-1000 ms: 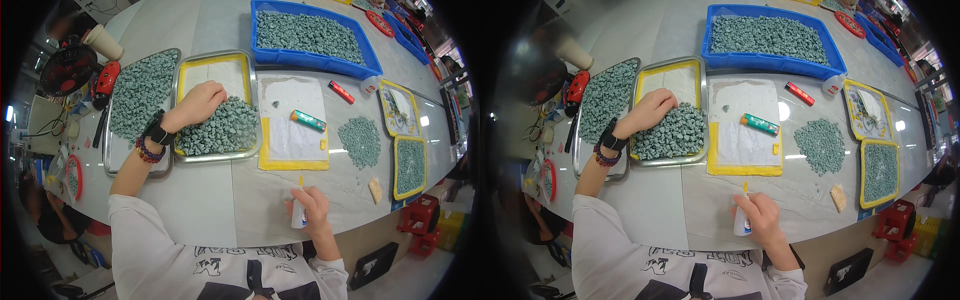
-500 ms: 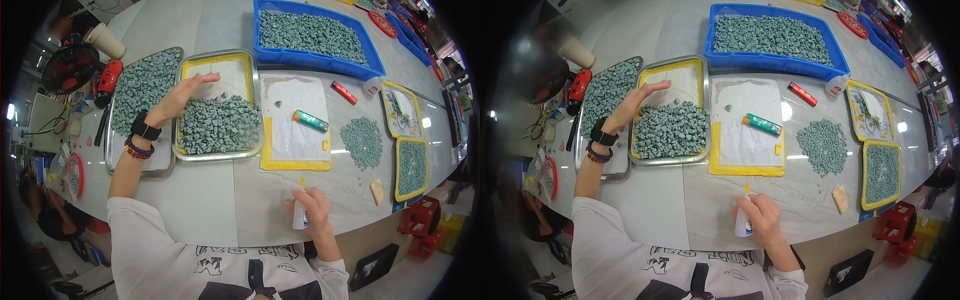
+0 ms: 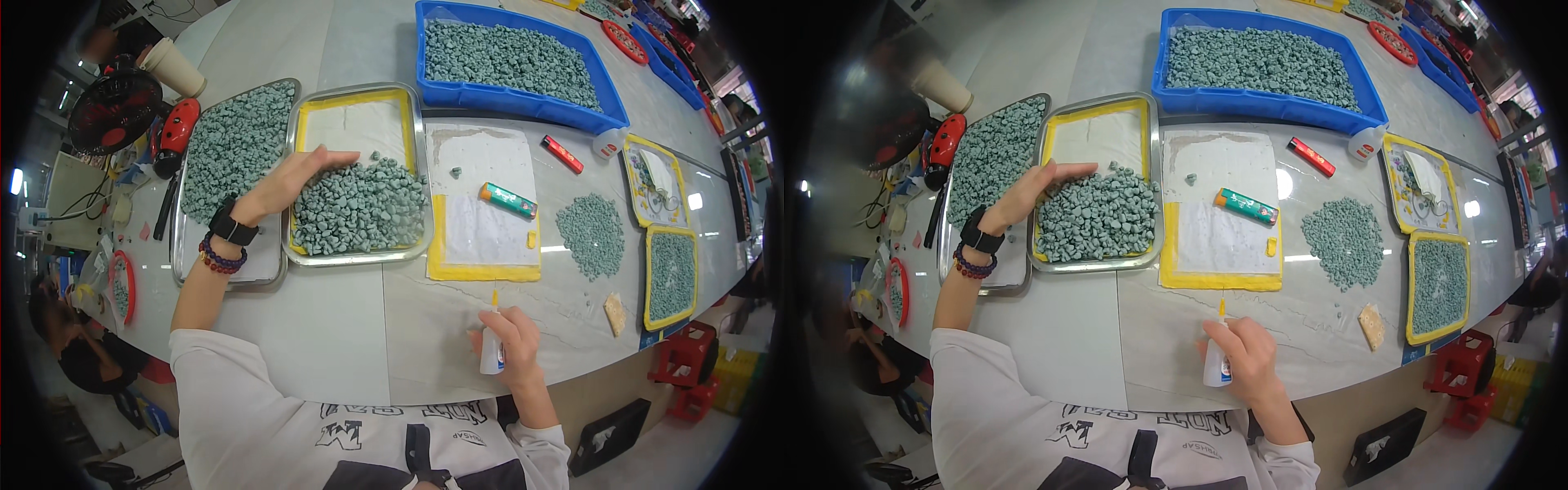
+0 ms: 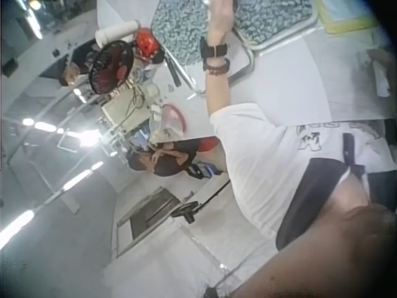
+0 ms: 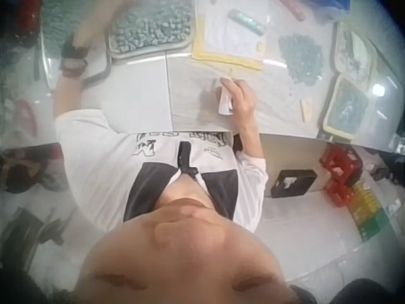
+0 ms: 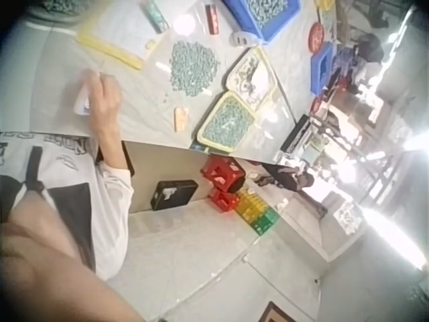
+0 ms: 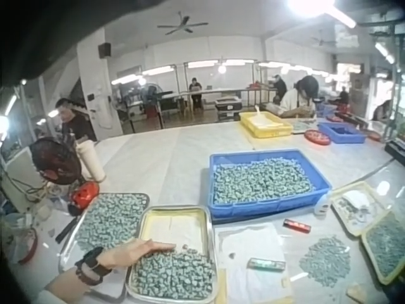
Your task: Gluing small green plastic parts together at a factory workstation.
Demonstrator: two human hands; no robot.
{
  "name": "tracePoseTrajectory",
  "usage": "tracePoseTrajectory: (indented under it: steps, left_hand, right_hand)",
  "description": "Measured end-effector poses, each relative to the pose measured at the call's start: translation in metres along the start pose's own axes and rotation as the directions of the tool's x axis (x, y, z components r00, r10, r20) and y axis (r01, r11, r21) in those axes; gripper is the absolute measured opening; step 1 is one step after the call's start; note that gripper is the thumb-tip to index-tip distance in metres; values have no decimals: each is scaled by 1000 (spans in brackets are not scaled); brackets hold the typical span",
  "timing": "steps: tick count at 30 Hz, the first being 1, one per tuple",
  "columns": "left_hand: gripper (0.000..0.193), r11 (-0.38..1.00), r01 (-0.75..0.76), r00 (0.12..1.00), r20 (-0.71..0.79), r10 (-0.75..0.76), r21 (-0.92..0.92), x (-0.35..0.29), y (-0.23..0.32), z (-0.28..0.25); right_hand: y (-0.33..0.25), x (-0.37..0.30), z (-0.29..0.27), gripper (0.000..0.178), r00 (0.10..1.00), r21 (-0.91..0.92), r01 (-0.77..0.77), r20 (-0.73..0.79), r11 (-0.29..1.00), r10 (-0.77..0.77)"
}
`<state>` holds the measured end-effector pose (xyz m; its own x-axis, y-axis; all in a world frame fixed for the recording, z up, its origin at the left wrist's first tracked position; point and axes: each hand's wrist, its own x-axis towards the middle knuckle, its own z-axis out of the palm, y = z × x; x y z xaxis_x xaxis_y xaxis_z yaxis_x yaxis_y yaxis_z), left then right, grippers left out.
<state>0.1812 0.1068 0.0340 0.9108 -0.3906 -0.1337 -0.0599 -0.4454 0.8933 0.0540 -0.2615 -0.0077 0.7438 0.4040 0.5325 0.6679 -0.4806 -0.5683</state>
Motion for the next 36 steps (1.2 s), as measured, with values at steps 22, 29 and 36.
tracePoseTrajectory:
  steps: [22,29,36]
  left_hand:
    - [52,983,-153,988,47,149,104,36,11,15]
    - [49,980,-197,974,118,193,25,36,12,29]
    - [28,912,-250,965,8,262,326,49,47,46]
  right_hand:
    - [2,-2,3,39,1000,8,7,-26,1000,-6]
    - [3,1,-3,43,999,4,40,3,999,-40]
    - [2,-1,-3,42,999,8,43,5,999,-43]
